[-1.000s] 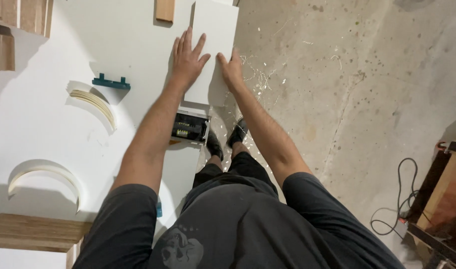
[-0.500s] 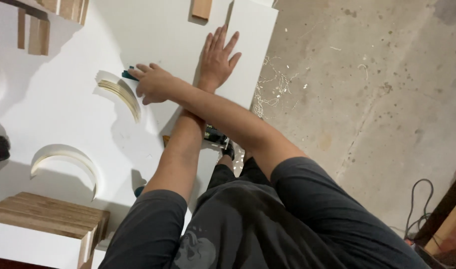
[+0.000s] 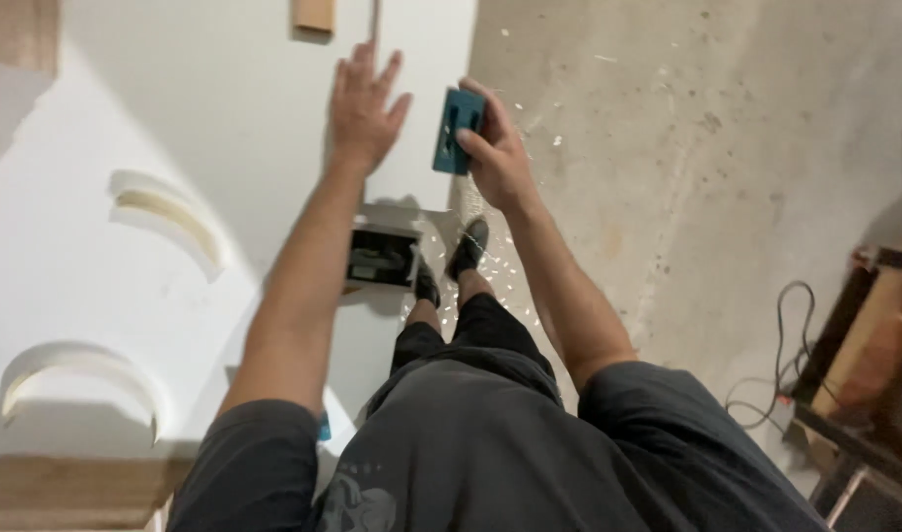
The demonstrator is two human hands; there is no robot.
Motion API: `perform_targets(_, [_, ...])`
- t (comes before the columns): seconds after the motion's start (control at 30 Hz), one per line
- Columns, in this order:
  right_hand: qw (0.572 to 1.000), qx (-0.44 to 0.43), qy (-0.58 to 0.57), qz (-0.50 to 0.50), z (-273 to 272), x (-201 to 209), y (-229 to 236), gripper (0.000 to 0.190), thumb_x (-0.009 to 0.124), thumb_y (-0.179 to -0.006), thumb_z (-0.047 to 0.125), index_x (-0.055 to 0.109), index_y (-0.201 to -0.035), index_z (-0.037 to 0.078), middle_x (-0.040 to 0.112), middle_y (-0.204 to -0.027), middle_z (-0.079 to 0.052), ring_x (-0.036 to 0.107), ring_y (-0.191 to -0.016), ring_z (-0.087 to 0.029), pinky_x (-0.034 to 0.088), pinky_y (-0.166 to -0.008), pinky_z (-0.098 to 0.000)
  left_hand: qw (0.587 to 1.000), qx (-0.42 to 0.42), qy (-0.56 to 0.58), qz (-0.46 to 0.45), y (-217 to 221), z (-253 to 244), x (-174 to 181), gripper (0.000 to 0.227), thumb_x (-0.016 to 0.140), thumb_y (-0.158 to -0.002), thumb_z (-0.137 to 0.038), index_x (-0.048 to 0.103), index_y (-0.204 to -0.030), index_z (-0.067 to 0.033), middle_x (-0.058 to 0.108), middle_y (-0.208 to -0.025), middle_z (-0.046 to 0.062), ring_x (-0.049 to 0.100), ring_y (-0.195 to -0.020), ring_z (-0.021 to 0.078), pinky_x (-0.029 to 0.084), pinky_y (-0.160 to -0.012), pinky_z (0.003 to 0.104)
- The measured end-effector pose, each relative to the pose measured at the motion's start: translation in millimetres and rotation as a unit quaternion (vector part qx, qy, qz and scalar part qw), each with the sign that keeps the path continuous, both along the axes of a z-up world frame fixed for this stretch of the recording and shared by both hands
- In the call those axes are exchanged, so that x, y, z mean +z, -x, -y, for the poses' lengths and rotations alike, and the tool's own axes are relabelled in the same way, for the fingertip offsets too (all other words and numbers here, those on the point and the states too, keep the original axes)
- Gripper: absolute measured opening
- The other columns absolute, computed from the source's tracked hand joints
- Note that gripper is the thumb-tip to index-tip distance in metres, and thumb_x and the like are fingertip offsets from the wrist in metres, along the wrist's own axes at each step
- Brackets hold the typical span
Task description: The person uses a clothes iron to heat a white plastic sheet on a workbench. They then use a blue hand sander and a yellow plastic scraper to smooth the surface of the plastic sheet, repeatedly moving the tools back and forth across the material.
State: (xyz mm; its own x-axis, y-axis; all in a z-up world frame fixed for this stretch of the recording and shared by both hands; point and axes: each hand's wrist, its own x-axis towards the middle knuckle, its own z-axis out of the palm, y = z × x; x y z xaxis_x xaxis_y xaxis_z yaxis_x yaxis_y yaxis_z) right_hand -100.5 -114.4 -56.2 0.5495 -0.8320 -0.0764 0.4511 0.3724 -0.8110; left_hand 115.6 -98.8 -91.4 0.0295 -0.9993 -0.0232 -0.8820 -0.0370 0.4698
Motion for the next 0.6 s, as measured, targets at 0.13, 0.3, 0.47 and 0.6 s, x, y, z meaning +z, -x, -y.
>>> perform_targets(0.13, [0.992,-0.024,-0.049,-0.113,-22,-7,61,0.062,0.072,-0.096,0.022,0.044,-0.149,0.006,0.054,-0.129,-0.018,0.059,-0.109,-0.026,0.061,-0.093,-0.0410,0.993,0.039,-0.105,-0.029,14,18,15,0.063,0.045,-0.112,-0.045,0.025,-0.163,-0.0133,0.011,-0.170,0.018,0.005,-0.157,0.0293,0.000,-0.129,0.047])
perform_targets(0.3, [0.967,-0.023,-0.055,-0.248,-79,-18,63,0.051,0.054,-0.103,0.027,0.039,-0.150,0.014,0.056,-0.125,-0.023,0.068,-0.089,-0.030,0.069,-0.070,-0.0427,0.992,0.069,-0.110,-0.003,15,15,3,0.074,0.049,-0.114,-0.056,0.017,-0.168,-0.0159,0.006,-0.172,0.017,0.000,-0.159,0.0276,-0.004,-0.129,0.048])
perform_targets(0.47, [0.962,-0.059,-0.050,-0.264,-133,-79,55,0.040,0.054,-0.106,0.025,0.046,-0.145,0.022,0.053,-0.120,-0.023,0.065,-0.086,-0.030,0.069,-0.063,-0.0406,0.998,0.062,-0.007,0.009,7,13,-29,0.073,0.067,-0.113,-0.053,0.031,-0.165,-0.0147,0.020,-0.169,0.015,0.016,-0.158,0.0298,0.008,-0.129,0.049])
perform_targets(0.6, [0.939,-0.048,0.029,-0.340,-131,-74,39,0.037,0.051,-0.107,0.029,0.048,-0.141,0.017,0.057,-0.116,-0.014,0.061,-0.084,-0.019,0.060,-0.064,-0.0284,0.998,0.061,-0.024,0.020,8,15,-22,0.073,0.066,-0.115,-0.053,0.031,-0.166,-0.0149,0.016,-0.170,0.012,0.016,-0.159,0.0290,0.008,-0.130,0.048])
